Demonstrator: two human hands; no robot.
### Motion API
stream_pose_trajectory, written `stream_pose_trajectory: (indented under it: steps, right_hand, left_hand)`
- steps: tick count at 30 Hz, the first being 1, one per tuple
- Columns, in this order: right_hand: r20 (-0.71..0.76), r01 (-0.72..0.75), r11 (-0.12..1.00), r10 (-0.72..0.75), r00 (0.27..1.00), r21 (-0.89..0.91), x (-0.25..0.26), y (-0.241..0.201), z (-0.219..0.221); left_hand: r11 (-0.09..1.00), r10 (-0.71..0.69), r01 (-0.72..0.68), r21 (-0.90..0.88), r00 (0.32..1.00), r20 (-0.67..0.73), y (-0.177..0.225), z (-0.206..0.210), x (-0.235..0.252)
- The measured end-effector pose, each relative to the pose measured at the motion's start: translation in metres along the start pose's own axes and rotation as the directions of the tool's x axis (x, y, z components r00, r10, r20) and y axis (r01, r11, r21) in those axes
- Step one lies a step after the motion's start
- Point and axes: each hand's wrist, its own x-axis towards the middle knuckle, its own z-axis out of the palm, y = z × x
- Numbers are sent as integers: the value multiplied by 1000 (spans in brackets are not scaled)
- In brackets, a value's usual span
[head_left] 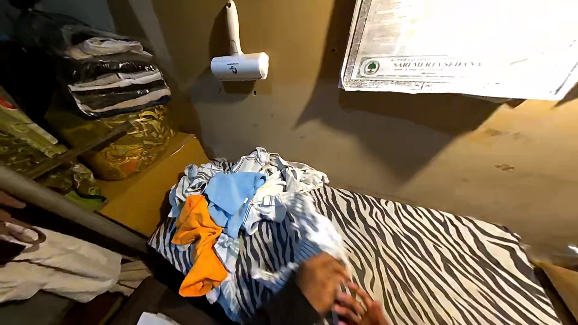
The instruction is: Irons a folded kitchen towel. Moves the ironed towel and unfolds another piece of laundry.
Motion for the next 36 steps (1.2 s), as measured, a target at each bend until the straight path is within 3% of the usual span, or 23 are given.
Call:
stream_pose_trajectory:
  steps: [2,4,6,9,10,11,12,13,14,16,18,20,21,24,27,29,34,36]
  right_hand:
    - [-281,8,999,3,960,36,2,-28,-2]
    - [-350,23,998,-43,936,-62,5,-34,-29]
    - [-458,-90,984,9,889,-155,3,-23,-61]
    - [-490,-167,916,-36,871,-364,-21,-25,-80]
    - [-524,-299,860,44,850,-414,-28,-56,-61]
    - [-561,-555,735,288,776,-389,-26,-101,-36]
    - [-537,-491,740,209,818,-460,-33,-99,-33]
    - [-451,-292,776,11,892,-559,-40,-69,-50]
    - [-359,-131,765,-138,923,-631,-42,-40,-67]
    - [-261,-26,725,-215,941,-688,-39,-10,-74]
    - [-193,-33,669,-166,967,-743,-35,-4,-62]
    - [-179,-85,673,-72,981,-735,-26,-20,-45]
    - [-178,-70,721,-74,981,-690,-20,-35,-36]
    - [-170,112,828,-242,955,-549,9,-99,-3]
    - [-53,326,833,-389,920,-447,58,-178,55]
    - [-1,390,843,-421,907,-371,91,-221,102]
    - [159,591,806,-586,795,17,161,-266,188]
    - [284,612,791,-589,757,6,176,-261,199]
  left_hand:
    - [990,113,-91,-112,970,213,23,33,-23]
    - [978,117,-40,-206,920,375,27,49,-37]
    - [973,90,3,-232,917,389,17,59,-45]
    - [987,33,28,-155,925,378,-6,52,-47]
    - [994,-2,43,-104,931,364,-13,47,-46]
    - [997,-55,70,-34,938,344,-20,41,-45]
    - [991,-132,117,68,943,305,-27,33,-42]
    - [957,-253,205,204,935,248,-33,22,-35]
    - [872,-407,332,359,900,156,-42,7,-25]
    - [586,-668,612,531,736,-111,-78,-28,-2]
    - [375,-751,764,525,583,-311,-133,-61,1]
    - [305,-819,809,503,492,-296,-158,-85,5]
    - [330,-822,799,503,505,-263,-153,-93,10]
    - [450,-730,707,546,643,-231,-119,-102,15]
    - [582,-541,598,551,790,-287,-97,-104,2]
    - [679,-352,513,525,855,-380,-87,-92,-9]
    - [865,-57,310,395,842,-537,-72,-42,-43]
    - [908,3,224,355,841,-541,-55,-22,-54]
